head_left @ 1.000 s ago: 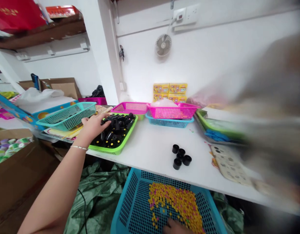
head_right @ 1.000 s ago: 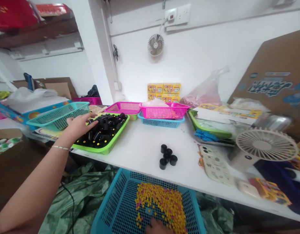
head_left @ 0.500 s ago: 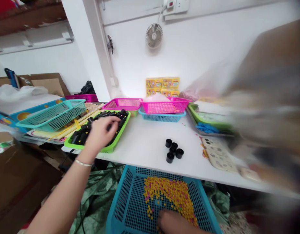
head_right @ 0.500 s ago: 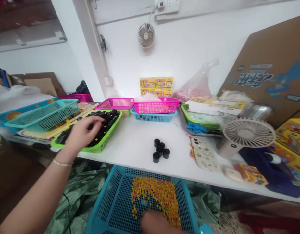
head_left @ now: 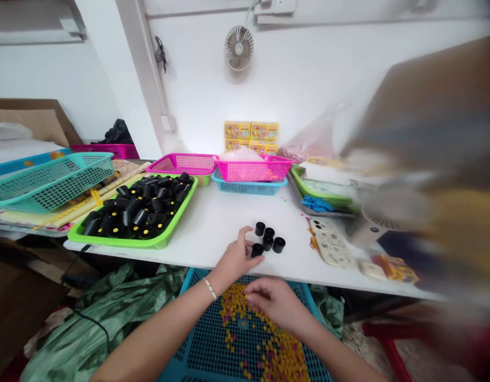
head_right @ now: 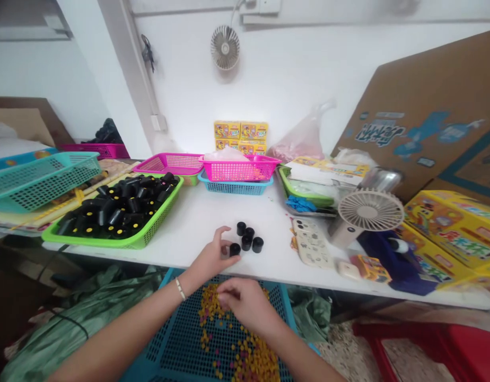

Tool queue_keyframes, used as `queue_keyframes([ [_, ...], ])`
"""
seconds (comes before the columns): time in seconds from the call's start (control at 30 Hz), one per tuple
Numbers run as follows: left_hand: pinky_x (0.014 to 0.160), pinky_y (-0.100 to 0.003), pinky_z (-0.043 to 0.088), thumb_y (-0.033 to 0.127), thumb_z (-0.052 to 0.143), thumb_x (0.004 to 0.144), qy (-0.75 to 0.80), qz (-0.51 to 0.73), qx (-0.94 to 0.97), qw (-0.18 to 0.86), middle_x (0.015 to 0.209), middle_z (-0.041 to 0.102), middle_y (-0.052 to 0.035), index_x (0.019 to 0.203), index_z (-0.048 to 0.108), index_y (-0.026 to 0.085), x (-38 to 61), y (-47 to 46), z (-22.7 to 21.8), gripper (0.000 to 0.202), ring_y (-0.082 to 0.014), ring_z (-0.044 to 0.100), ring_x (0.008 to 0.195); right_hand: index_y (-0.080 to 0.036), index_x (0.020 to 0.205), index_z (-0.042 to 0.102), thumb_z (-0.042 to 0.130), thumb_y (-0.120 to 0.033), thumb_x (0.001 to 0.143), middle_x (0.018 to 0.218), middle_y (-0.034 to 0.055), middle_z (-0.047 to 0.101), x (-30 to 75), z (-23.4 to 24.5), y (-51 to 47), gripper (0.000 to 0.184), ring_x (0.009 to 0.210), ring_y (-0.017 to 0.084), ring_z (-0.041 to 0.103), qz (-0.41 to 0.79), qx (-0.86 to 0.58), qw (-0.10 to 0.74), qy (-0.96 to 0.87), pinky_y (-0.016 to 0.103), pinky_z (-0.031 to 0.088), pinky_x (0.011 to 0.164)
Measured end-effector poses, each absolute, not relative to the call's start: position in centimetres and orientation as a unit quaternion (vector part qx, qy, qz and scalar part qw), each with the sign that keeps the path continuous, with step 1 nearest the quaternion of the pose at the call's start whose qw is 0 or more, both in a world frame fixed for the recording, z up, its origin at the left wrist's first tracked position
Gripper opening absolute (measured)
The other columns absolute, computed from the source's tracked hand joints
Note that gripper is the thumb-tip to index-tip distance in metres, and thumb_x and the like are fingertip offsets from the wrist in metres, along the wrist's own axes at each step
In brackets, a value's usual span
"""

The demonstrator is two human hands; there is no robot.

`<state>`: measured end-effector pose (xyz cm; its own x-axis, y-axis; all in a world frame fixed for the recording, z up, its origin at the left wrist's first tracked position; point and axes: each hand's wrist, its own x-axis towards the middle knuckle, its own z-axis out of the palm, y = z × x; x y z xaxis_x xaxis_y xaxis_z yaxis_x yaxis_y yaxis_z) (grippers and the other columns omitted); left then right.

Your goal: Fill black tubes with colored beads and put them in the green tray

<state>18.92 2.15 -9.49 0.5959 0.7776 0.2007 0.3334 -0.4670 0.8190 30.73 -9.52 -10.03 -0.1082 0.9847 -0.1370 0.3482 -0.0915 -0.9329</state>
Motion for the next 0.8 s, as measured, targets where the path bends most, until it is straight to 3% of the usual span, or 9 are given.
queue_keyframes([
  [0.1,0.070,-0.031,0.047,0.036,0.072,0.070,0.334,0.268,0.830,0.358,0.090,0.066,-0.0032,0.130,0.034,0.024,16.7,3.2,-9.1,0.071,-0.0175,0.058,0.073,-0.019,0.087,0.065,0.054,-0.023,0.081,0.072,0.0020,0.068,31.9,-8.3,-8.4,0.013,0.070,0.017,0.065,0.450,-0.584,0.381,-0.558,0.031,0.051,0.070],
  [0.27,0.066,-0.027,0.045,0.041,0.066,0.076,0.312,0.269,0.866,0.284,0.078,0.062,-0.0006,0.103,0.060,0.023,13.7,4.1,-9.3,0.033,-0.0149,0.056,0.069,-0.020,0.087,0.068,0.055,-0.032,0.083,0.079,0.0028,0.069,31.1,-6.0,-5.1,0.017,0.065,0.015,0.062,0.390,-0.585,0.409,-0.582,0.029,0.051,0.065],
  [0.4,0.059,-0.023,0.043,0.040,0.069,0.073,0.335,0.276,0.842,0.319,0.066,0.057,0.0029,0.097,0.062,0.020,13.4,4.1,-10.0,0.032,-0.0123,0.054,0.061,-0.020,0.085,0.071,0.058,-0.026,0.080,0.089,0.0041,0.067,29.9,-5.7,-2.8,0.015,0.054,0.011,0.059,0.324,-0.630,0.400,-0.582,0.030,0.051,0.065],
  [0.53,0.058,-0.022,0.043,0.038,0.071,0.070,0.336,0.280,0.828,0.351,0.066,0.057,0.0039,0.095,0.060,0.020,13.7,4.2,-10.3,0.033,-0.0110,0.054,0.059,-0.020,0.069,0.072,0.060,-0.020,0.076,0.087,0.0046,0.064,29.8,-6.2,-2.0,0.014,0.062,0.013,0.062,0.298,-0.667,0.362,-0.579,0.032,0.050,0.074],
  [0.63,0.059,-0.023,0.043,0.033,0.071,0.070,0.328,0.275,0.830,0.357,0.068,0.061,0.0041,0.105,0.054,0.021,13.7,4.2,-10.1,0.041,-0.0113,0.055,0.059,-0.020,0.067,0.071,0.059,-0.024,0.077,0.075,0.0026,0.062,29.9,-6.6,-2.0,0.017,0.062,0.014,0.062,0.325,-0.644,0.378,-0.579,0.033,0.049,0.075],
  [0.8,0.063,-0.025,0.045,0.024,0.072,0.066,0.313,0.281,0.816,0.396,0.076,0.066,0.0022,0.138,0.025,0.022,13.4,4.1,-9.5,0.086,-0.0135,0.058,0.065,-0.019,0.092,0.066,0.062,-0.026,0.074,0.070,-0.0016,0.058,28.9,-6.7,-2.0,0.020,0.047,0.009,0.051,0.503,-0.608,0.443,-0.424,0.024,0.042,0.046],
])
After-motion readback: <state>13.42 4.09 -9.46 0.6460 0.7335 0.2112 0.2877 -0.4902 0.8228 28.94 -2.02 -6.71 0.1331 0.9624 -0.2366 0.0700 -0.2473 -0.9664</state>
